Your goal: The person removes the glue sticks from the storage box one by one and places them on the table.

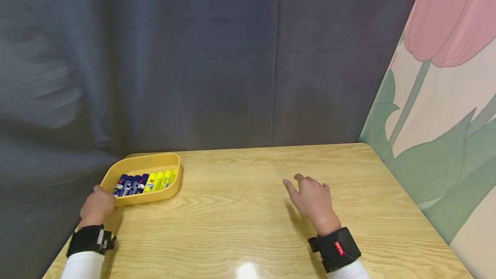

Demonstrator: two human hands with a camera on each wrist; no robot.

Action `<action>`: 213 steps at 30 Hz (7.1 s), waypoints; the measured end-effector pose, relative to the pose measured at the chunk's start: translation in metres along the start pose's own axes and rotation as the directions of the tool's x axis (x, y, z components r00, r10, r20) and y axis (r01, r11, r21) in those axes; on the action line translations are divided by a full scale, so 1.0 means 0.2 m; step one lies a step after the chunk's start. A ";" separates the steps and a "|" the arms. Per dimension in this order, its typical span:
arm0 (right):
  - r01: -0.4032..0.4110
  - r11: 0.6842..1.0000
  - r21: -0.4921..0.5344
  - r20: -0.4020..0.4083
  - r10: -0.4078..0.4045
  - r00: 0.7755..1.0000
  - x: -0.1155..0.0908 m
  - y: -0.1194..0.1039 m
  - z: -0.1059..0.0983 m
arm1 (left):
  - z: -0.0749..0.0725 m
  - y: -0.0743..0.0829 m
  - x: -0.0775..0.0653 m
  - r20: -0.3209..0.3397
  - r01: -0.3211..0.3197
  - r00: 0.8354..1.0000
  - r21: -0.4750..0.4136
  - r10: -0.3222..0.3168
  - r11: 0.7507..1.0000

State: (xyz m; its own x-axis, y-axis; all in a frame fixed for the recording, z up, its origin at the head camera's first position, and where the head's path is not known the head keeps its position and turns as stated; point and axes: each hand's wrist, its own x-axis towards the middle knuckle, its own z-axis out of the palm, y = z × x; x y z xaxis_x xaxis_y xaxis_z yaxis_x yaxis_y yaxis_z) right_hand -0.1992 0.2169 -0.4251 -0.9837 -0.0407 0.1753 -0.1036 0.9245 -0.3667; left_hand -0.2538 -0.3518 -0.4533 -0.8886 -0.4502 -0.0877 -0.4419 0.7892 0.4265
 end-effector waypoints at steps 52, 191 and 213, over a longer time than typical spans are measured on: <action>0.030 0.996 0.085 -0.066 -0.025 0.998 0.01 -0.08 0.06 | 0.28 0.53 -0.43 -0.010 -0.243 0.967 0.243 0.253 0.939; -0.060 0.997 0.045 0.130 0.054 0.990 0.02 -0.16 0.09 | 0.55 0.96 -0.68 -0.008 -0.496 0.863 0.171 0.505 0.851; -0.044 0.999 0.018 0.144 0.041 0.989 0.03 -0.17 0.07 | 0.56 0.97 -0.68 -0.025 -0.504 0.857 0.169 0.515 0.847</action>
State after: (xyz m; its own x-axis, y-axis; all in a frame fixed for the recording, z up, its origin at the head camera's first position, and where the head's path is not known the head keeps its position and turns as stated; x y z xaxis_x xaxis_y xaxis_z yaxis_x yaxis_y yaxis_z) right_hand -0.2039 0.1802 -0.4249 -0.9980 -0.0569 0.0264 -0.0627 0.9185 -0.3904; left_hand -0.2330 -0.0914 -0.4589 -0.9859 0.0101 0.1672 0.0528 0.9660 0.2531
